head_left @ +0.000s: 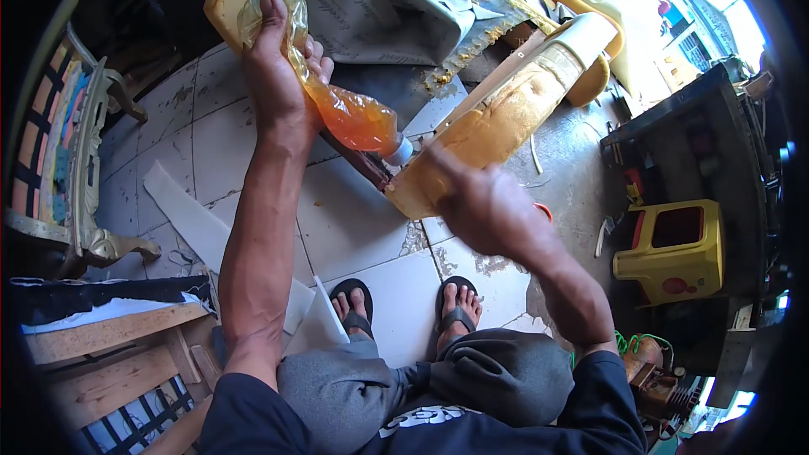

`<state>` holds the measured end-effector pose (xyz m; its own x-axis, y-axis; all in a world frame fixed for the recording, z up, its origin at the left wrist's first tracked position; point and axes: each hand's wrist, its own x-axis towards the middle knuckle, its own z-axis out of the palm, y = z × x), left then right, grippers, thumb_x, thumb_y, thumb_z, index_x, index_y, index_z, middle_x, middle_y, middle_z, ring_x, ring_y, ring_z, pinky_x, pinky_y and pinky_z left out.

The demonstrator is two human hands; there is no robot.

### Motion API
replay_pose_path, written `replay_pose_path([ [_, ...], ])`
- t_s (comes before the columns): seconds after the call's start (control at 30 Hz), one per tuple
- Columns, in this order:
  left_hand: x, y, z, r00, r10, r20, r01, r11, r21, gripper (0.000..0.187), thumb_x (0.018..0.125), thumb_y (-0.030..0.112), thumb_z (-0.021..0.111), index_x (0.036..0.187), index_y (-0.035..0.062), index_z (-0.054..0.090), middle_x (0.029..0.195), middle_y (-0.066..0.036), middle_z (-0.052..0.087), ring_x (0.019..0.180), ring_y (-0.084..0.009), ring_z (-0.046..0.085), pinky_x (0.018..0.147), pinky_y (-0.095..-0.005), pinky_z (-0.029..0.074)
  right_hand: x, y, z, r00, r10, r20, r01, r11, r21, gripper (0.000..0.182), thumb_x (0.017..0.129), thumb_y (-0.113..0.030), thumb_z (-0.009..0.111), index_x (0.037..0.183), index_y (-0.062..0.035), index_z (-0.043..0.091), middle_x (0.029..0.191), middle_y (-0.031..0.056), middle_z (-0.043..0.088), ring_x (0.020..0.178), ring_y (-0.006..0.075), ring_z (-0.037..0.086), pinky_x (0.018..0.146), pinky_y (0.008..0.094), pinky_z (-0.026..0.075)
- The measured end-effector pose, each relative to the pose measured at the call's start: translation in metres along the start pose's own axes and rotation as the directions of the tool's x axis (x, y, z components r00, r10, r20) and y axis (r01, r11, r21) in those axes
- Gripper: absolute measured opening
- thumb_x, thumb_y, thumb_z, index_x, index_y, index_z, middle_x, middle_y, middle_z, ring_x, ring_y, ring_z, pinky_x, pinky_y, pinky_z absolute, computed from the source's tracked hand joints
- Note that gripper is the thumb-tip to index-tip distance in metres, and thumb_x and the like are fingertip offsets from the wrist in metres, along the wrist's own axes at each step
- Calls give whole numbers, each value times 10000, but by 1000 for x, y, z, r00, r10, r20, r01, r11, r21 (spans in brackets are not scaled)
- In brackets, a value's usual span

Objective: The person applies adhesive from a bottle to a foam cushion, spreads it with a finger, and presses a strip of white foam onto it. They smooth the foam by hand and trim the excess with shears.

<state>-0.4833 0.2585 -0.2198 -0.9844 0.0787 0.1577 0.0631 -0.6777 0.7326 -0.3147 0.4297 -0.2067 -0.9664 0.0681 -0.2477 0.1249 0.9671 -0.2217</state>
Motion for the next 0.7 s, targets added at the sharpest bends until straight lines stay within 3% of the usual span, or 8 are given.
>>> replay_pose_path([
  [0.13,2,3,0,1000,-10,-11,10,999,-34,466,1054,520,512,829,113,485,631,13,436,475,-66,381,420,-220,323,-14,15,16,951,-291,-102,304,943,136,644,856,-85,582,1493,-125,496,783,251,704,720,397,725,736,492,609],
  [0.2,0,5,-7,999,-48,-20,47,998,-48,468,1053,523,511,826,115,478,628,11,438,469,-66,383,421,-219,324,-15,30,11,953,78,-293,18,951,310,720,856,-80,583,1554,-161,426,560,162,640,483,314,664,560,452,576],
  [0.37,7,4,-13,998,-58,-34,56,997,-52,476,1051,532,508,822,117,474,630,6,457,462,-68,394,423,-213,335,-43,54,82,928,-365,-74,354,926,-134,800,899,-119,573,1624,-270,270,509,53,567,386,222,543,379,392,418],
  [0.47,9,-5,-11,997,-83,3,83,994,-76,462,1056,524,501,831,121,478,629,10,456,457,-69,393,418,-210,332,-38,65,74,855,-228,-466,279,959,42,814,902,-142,592,1633,-235,247,527,26,583,384,184,533,377,382,412],
  [0.53,6,-8,-5,994,-106,23,107,991,-79,460,1059,523,493,836,121,480,623,11,449,454,-68,393,417,-212,339,-40,55,71,978,-142,-154,132,988,-78,787,904,-183,622,1620,-212,295,527,44,581,407,199,560,400,394,433],
  [0.6,3,-6,4,992,-127,-10,126,989,-77,481,1058,533,488,817,117,480,616,8,442,452,-65,394,415,-216,352,-40,74,112,856,-508,-98,500,860,-100,703,913,-171,610,1581,-199,392,527,59,581,423,204,571,424,376,451],
  [0.67,8,-10,5,994,-111,4,111,990,-91,496,1052,543,494,809,111,479,611,8,439,448,-63,392,414,-215,361,-43,60,81,855,-508,-99,512,859,19,668,918,-139,586,1565,-191,433,541,40,575,445,173,572,448,343,466],
  [0.7,9,-12,4,993,-118,4,117,988,-103,493,1039,561,512,814,124,471,621,13,435,458,-67,382,415,-219,338,-41,56,67,950,-309,-54,281,762,584,724,895,-93,575,1588,-189,389,571,30,579,456,149,566,465,309,475],
])
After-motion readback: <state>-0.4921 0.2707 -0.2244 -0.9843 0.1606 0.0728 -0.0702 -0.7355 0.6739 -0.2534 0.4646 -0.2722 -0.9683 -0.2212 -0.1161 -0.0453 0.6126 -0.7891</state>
